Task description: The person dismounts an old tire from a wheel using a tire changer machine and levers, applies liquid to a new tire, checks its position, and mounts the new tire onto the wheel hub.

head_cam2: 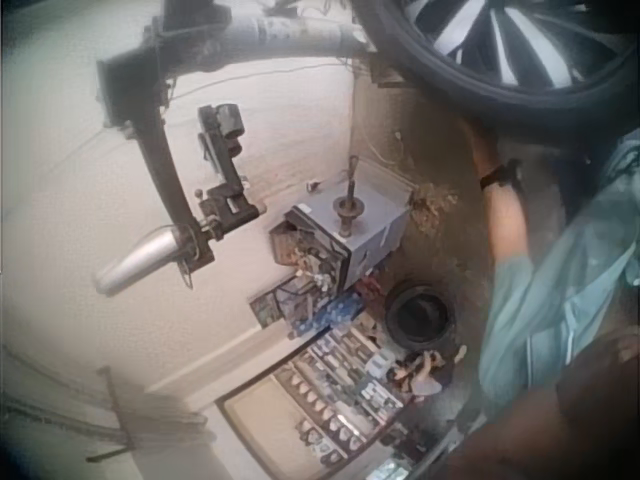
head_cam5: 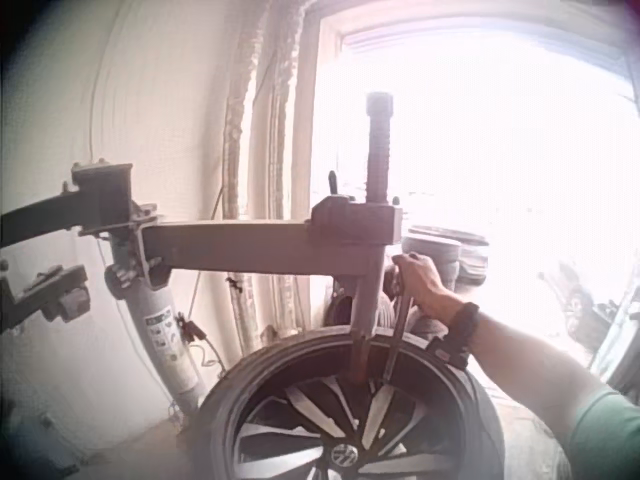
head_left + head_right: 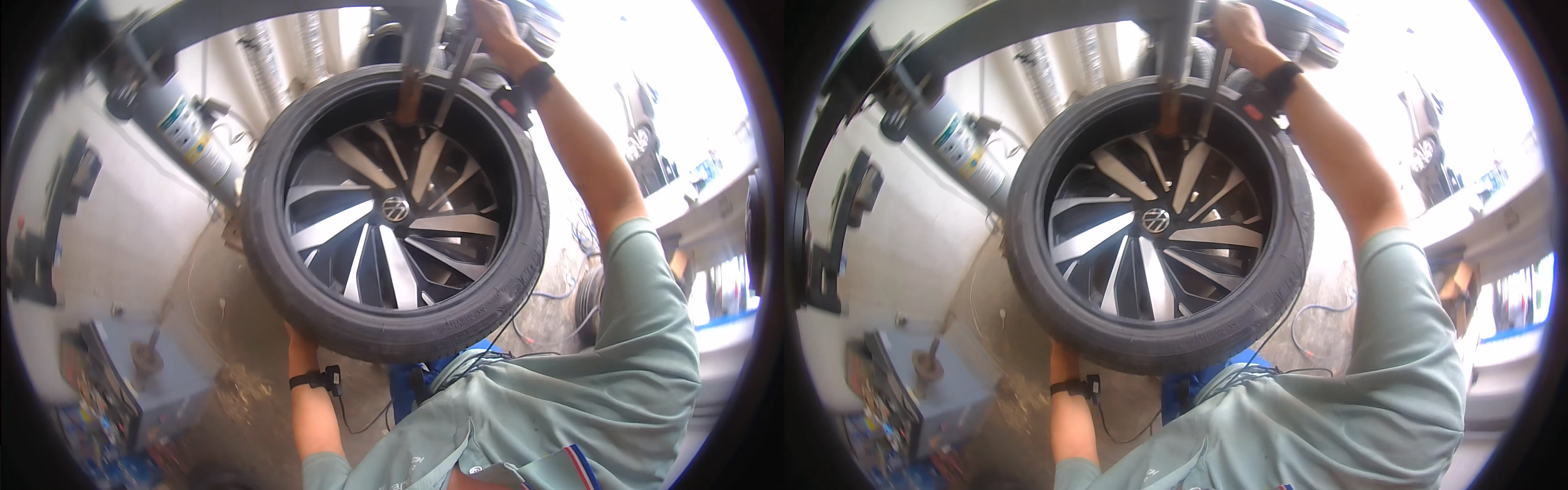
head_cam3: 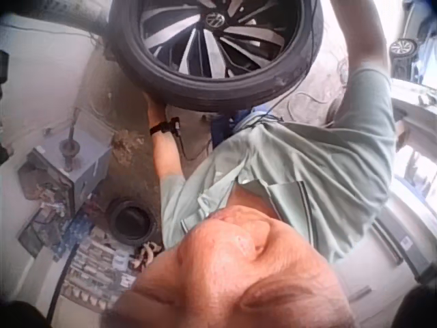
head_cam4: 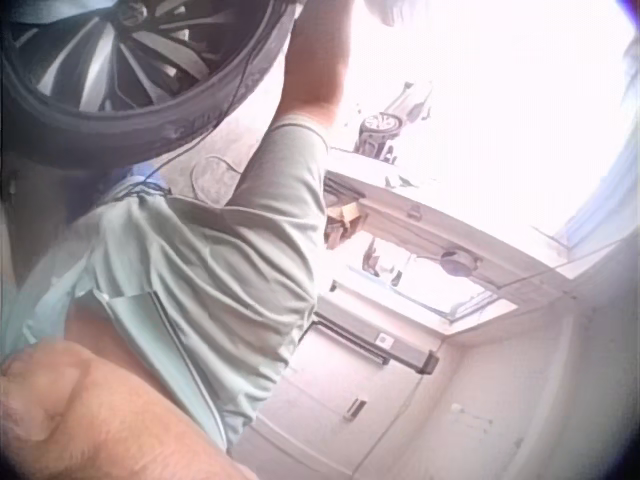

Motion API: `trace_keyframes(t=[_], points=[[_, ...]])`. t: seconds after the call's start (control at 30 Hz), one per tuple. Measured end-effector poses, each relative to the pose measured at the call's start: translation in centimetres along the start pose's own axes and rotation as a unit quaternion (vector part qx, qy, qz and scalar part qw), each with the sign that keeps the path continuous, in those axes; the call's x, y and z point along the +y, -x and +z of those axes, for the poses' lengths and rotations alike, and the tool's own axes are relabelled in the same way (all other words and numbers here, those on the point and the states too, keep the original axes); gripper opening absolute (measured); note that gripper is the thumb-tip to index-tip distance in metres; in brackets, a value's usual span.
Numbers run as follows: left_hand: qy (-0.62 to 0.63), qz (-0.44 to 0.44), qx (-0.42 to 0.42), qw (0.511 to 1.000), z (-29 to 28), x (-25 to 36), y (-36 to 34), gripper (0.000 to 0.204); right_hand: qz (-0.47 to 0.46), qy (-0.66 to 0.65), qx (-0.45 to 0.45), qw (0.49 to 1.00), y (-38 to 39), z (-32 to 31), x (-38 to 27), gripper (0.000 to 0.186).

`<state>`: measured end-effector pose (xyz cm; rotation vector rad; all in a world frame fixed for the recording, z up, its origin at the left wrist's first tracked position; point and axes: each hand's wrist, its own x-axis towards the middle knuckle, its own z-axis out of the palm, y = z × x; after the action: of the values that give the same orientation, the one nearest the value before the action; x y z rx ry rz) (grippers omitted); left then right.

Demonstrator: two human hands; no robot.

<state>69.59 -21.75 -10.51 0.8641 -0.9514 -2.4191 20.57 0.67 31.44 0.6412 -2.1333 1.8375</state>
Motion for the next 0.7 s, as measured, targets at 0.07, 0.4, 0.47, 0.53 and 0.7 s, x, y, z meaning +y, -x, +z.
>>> trace_keyframes(t=[0.07,0.4,0.47,0.53,0.7], points=[[0.014,-0.056,-0.006,0.998,2.3,0.6,-1.2,0.064,-0.151,0.242,-0.093,0.954,-1.3,-2.1,3.5,0.027],[-0.061,-0.134,-0.043,0.988,7.2,4.6,-8.4,0.062,0.062,0.065,0.113,0.989,2.8,4.9,-0.8,0.042],[-0.075,-0.149,-0.061,0.984,8.0,5.3,-9.4,0.062,0.043,0.069,0.139,0.987,3.9,4.7,-1.6,0.043],[-0.087,-0.157,-0.074,0.981,7.6,6.9,-10.7,0.061,0.088,0.022,0.12,0.989,4.6,5.8,-2.7,0.042],[-0.1,-0.174,-0.122,0.972,6.3,10.6,-13.3,0.06,0.121,0.03,0.176,0.976,2.8,7.4,-1.7,0.039]])
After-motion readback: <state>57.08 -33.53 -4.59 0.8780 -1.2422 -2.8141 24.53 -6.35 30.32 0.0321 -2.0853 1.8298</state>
